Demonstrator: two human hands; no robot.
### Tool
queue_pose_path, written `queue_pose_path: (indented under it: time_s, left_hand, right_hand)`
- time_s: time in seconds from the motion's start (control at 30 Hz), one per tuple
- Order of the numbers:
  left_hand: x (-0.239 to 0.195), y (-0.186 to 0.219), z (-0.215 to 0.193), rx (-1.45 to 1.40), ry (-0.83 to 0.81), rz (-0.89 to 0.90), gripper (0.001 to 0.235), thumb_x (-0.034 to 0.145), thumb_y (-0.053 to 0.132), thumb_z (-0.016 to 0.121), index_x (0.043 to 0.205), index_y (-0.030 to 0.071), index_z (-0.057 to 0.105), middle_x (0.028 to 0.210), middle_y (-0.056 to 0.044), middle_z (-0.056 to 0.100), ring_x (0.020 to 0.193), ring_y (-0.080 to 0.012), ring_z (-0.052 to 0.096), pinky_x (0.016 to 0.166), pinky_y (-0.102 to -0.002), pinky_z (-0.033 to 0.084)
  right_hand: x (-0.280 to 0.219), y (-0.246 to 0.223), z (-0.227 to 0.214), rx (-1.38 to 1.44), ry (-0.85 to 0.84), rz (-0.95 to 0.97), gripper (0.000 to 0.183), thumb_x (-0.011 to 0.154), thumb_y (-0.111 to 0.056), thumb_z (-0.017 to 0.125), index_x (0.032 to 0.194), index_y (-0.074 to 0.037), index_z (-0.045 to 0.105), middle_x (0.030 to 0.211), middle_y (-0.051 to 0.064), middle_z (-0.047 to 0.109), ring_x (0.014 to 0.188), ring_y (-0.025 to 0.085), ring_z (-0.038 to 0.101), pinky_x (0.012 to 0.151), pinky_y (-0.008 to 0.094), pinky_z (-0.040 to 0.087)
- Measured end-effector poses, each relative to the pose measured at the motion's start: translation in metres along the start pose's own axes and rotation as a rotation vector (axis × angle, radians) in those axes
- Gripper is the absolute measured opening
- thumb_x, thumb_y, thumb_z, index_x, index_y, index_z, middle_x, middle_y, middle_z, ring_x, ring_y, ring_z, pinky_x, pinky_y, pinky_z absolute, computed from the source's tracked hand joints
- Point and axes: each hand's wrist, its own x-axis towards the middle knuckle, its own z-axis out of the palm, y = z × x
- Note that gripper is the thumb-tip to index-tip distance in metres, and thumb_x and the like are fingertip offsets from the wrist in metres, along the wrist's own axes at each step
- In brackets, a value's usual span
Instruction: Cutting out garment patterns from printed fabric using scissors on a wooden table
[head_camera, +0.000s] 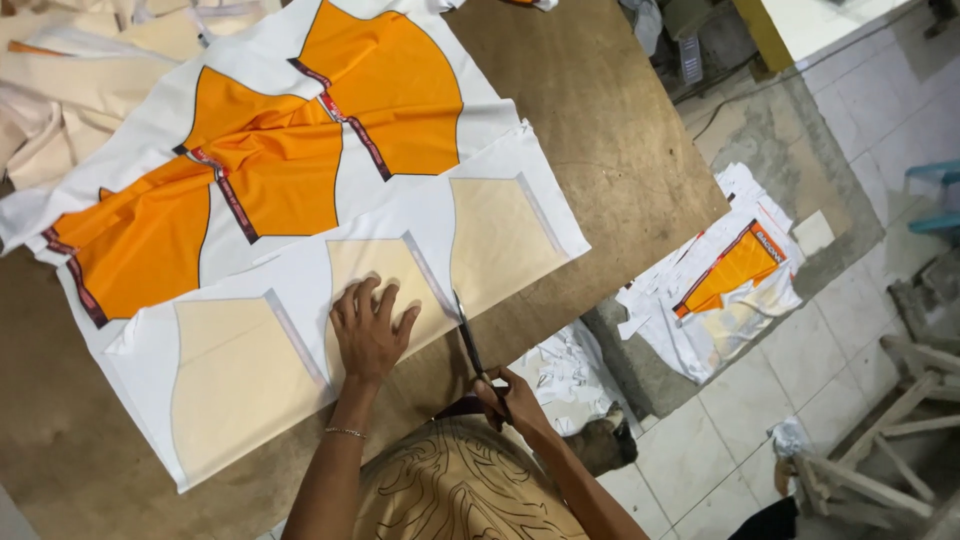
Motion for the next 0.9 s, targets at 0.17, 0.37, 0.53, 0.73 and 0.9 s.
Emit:
queue_pose_path:
  time_s: [0.17, 0.37, 0.53, 0.73, 0.9]
  left_hand:
    - [0.005, 0.003, -0.003, -0.005, 0.048, 0.012, 0.046, 0.101, 0.062, 0.052, 0.116, 0.022, 0.069, 0.124, -0.005, 0.06, 0.123, -0.0296, 0.057, 0.09, -0.048, 0.042]
    - [0.019, 0.018, -0.032, 0.0, 0.042, 0.005, 0.033, 0.105, 0.038, 0.051, 0.118, 0.018, 0.073, 0.126, -0.008, 0.067, 0.119, -0.0318, 0.058, 0.091, -0.046, 0.044]
    - [0.017, 0.018, -0.029, -0.028, 0.036, 0.004, 0.033, 0.103, 0.033, 0.049, 0.118, 0.017, 0.073, 0.128, -0.008, 0.066, 0.12, -0.032, 0.057, 0.092, -0.047, 0.043]
    - [0.011, 0.01, -0.015, -0.039, -0.015, -0.03, 0.032, 0.101, 0.033, 0.048, 0.117, 0.019, 0.072, 0.128, -0.006, 0.063, 0.124, -0.0304, 0.055, 0.093, -0.047, 0.042]
    - [0.009, 0.008, -0.011, -0.042, -0.024, -0.048, 0.032, 0.103, 0.035, 0.045, 0.115, 0.022, 0.072, 0.126, -0.004, 0.06, 0.126, -0.0281, 0.055, 0.095, -0.046, 0.041]
  right_hand:
    - [-0.002, -0.027, 0.03, -0.019, 0.148, 0.001, 0.046, 0.085, -0.029, 0.088, 0.097, 0.005, 0.059, 0.042, 0.011, 0.051, 0.032, 0.021, 0.05, 0.036, 0.027, 0.036]
    - [0.0, -0.062, 0.059, -0.052, 0.168, 0.179, 0.058, 0.077, -0.065, 0.069, 0.091, -0.012, 0.053, 0.064, 0.004, 0.06, 0.049, 0.014, 0.057, 0.045, 0.028, 0.045]
    - [0.011, -0.057, 0.073, -0.006, 0.259, 0.06, 0.049, 0.08, -0.055, 0.076, 0.081, -0.011, 0.053, 0.057, 0.005, 0.06, 0.046, 0.015, 0.054, 0.04, 0.029, 0.044]
    - [0.035, -0.062, 0.072, 0.022, 0.23, 0.054, 0.054, 0.084, -0.062, 0.074, 0.083, -0.011, 0.058, 0.062, 0.005, 0.059, 0.058, 0.014, 0.058, 0.058, 0.027, 0.046]
    - [0.059, -0.035, 0.071, 0.081, 0.286, 0.058, 0.051, 0.084, -0.05, 0.088, 0.091, -0.007, 0.061, 0.053, 0.009, 0.056, 0.047, 0.016, 0.058, 0.043, 0.023, 0.046]
